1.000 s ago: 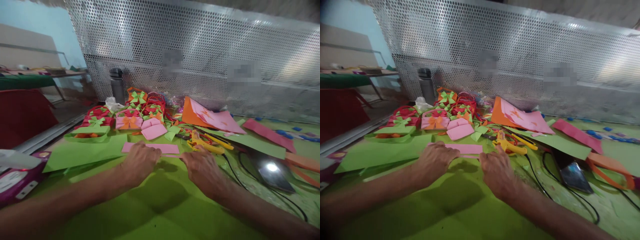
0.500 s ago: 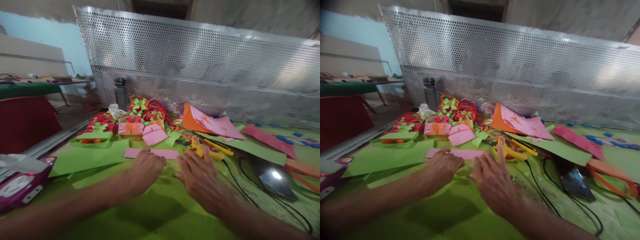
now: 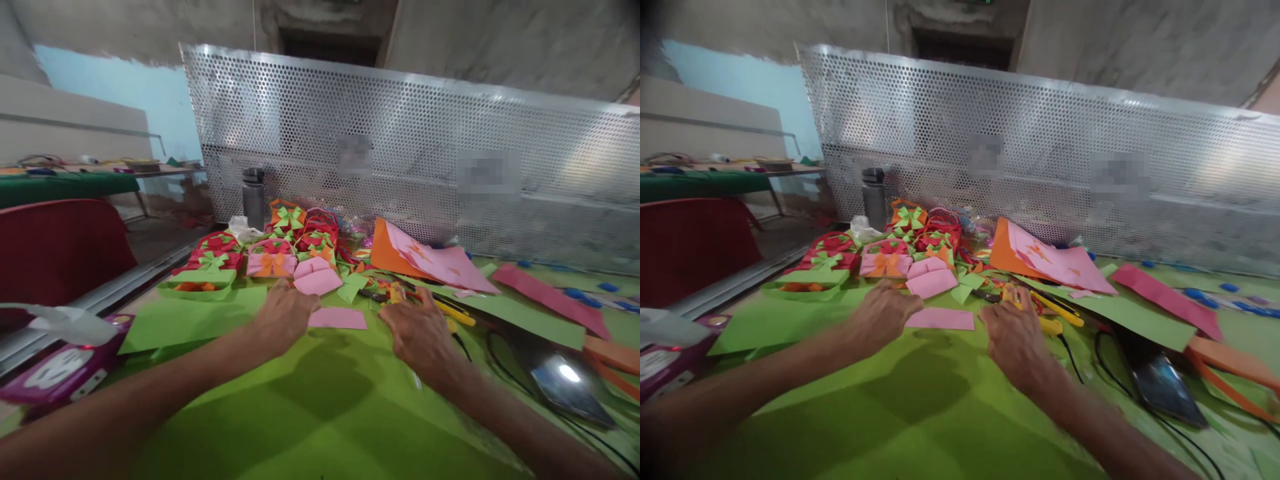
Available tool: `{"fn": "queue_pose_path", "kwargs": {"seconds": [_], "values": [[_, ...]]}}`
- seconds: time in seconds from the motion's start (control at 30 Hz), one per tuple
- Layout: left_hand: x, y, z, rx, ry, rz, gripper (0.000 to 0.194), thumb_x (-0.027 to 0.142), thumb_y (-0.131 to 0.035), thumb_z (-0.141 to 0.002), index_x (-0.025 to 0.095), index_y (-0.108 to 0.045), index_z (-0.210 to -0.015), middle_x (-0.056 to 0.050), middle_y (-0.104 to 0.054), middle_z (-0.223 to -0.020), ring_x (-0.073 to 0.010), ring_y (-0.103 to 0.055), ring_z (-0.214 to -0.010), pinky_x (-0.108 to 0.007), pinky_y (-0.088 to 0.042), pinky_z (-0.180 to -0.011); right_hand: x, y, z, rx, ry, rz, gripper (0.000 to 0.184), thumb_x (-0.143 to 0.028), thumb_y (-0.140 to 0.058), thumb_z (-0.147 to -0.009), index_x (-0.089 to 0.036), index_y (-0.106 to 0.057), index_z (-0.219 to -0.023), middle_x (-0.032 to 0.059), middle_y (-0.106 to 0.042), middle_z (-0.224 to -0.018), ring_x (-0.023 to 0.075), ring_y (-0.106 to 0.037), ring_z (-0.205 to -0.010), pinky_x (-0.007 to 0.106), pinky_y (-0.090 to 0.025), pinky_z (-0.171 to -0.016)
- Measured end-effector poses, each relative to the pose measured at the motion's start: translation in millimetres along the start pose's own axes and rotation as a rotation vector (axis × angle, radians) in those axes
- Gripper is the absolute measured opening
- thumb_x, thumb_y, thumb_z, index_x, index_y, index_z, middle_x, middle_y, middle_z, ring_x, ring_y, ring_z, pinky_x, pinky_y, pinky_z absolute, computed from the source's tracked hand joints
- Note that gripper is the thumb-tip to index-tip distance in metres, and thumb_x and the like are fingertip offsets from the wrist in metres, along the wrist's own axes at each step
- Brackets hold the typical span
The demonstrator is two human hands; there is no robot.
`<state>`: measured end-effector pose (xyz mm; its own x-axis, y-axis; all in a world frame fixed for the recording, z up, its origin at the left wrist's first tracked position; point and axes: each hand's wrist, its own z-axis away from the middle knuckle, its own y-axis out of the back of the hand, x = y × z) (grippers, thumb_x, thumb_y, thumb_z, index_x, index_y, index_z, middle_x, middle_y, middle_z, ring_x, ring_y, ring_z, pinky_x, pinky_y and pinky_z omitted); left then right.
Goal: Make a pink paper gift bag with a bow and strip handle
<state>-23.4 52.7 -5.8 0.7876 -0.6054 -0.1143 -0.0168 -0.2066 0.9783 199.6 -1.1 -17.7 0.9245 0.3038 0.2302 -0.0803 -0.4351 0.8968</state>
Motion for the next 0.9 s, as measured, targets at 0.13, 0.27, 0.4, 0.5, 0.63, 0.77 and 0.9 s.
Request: {"fn": "queue_pose_path", "kwargs": {"seconds": [0.13, 0.27, 0.4, 0.5, 0.63, 0.77, 0.9], "values": [[-17, -3.3, -7, -0.005, 0.086, -0.043, 0.025, 0.002, -0.04, -0.076, 0.01, -0.064, -0.075, -0.012, -0.066, -0.066, -0.0233, -0.061, -0.064, -0.037, -0.042, -0.064, 22, -5, -6, -0.051, -0.108, 0.043, 0.029, 0.002, -0.038, -0.071, -0.018, -0.059, -0.074, 0.0029, -0.066, -0.071, 0.0182, -0.057, -0.073, 0.046, -0.018, -0.093], [-4, -23.2, -1, -0.057, 0.021, -0.01, 0.022, 0.01, -0.044, -0.082, 0.013, -0.065, -0.081, -0.01, -0.068, -0.077, -0.021, -0.061, -0.074, -0.038, -0.043, -0.076, 25, -12, -13, -0.058, -0.118, 0.068, 0.028, -0.002, -0.037, -0.078, -0.018, -0.059, -0.076, 0.0031, -0.066, -0.071, 0.0182, -0.057, -0.072, 0.046, -0.018, -0.091], [20, -41.2, 11, -0.109, -0.056, 0.043, 0.049, 0.049, -0.046, -0.082, 0.014, -0.055, -0.116, -0.015, -0.057, -0.117, -0.0288, -0.05, -0.107, -0.043, -0.04, -0.088, 9, -15, -36, -0.05, -0.024, 0.042, 0.023, -0.006, -0.041, -0.08, -0.019, -0.058, -0.071, 0.0004, -0.064, -0.069, 0.0168, -0.056, -0.07, 0.045, -0.018, -0.093], [32, -41.3, 19, -0.17, -0.059, 0.046, 0.064, 0.055, -0.045, -0.081, 0.008, -0.047, -0.125, -0.022, -0.045, -0.13, -0.0329, -0.041, -0.117, -0.044, -0.041, -0.087, -2, -14, -57, 0.005, -0.012, 0.059, 0.019, -0.013, -0.04, -0.087, -0.017, -0.058, -0.088, 0.0059, -0.065, -0.083, 0.0207, -0.056, -0.083, 0.049, -0.015, -0.096], [41, -34.9, 23, -0.15, -0.137, -0.025, 0.05, 0.046, -0.051, -0.081, 0.003, -0.06, -0.106, -0.024, -0.06, -0.105, -0.0322, -0.054, -0.097, -0.041, -0.047, -0.071, -17, -11, -57, 0.006, 0.142, 0.074, 0.015, -0.02, -0.046, -0.087, -0.015, -0.057, -0.095, 0.0078, -0.064, -0.089, 0.0213, -0.054, -0.089, 0.045, -0.02, -0.097], [42, -32.4, 21, -0.116, -0.165, -0.035, 0.024, 0.024, -0.055, -0.081, 0.007, -0.063, -0.096, -0.017, -0.064, -0.087, -0.0264, -0.058, -0.081, -0.036, -0.047, -0.063, -36, -11, -31, -0.102, 0.475, 0.207, 0.013, -0.006, -0.052, -0.077, -0.014, -0.061, -0.083, 0.0046, -0.064, -0.073, 0.0193, -0.057, -0.071, 0.042, -0.033, -0.087], [37, -34.0, 19, -0.043, -0.175, -0.044, 0.019, 0.011, -0.052, -0.08, 0.008, -0.061, -0.096, -0.014, -0.063, -0.084, -0.0241, -0.058, -0.077, -0.034, -0.047, -0.061, -45, -17, -21, -0.136, 0.518, 0.259, 0.013, -0.003, -0.053, -0.072, -0.012, -0.063, -0.076, 0.0082, -0.065, -0.071, 0.0213, -0.057, -0.063, 0.043, -0.039, -0.076]]}}
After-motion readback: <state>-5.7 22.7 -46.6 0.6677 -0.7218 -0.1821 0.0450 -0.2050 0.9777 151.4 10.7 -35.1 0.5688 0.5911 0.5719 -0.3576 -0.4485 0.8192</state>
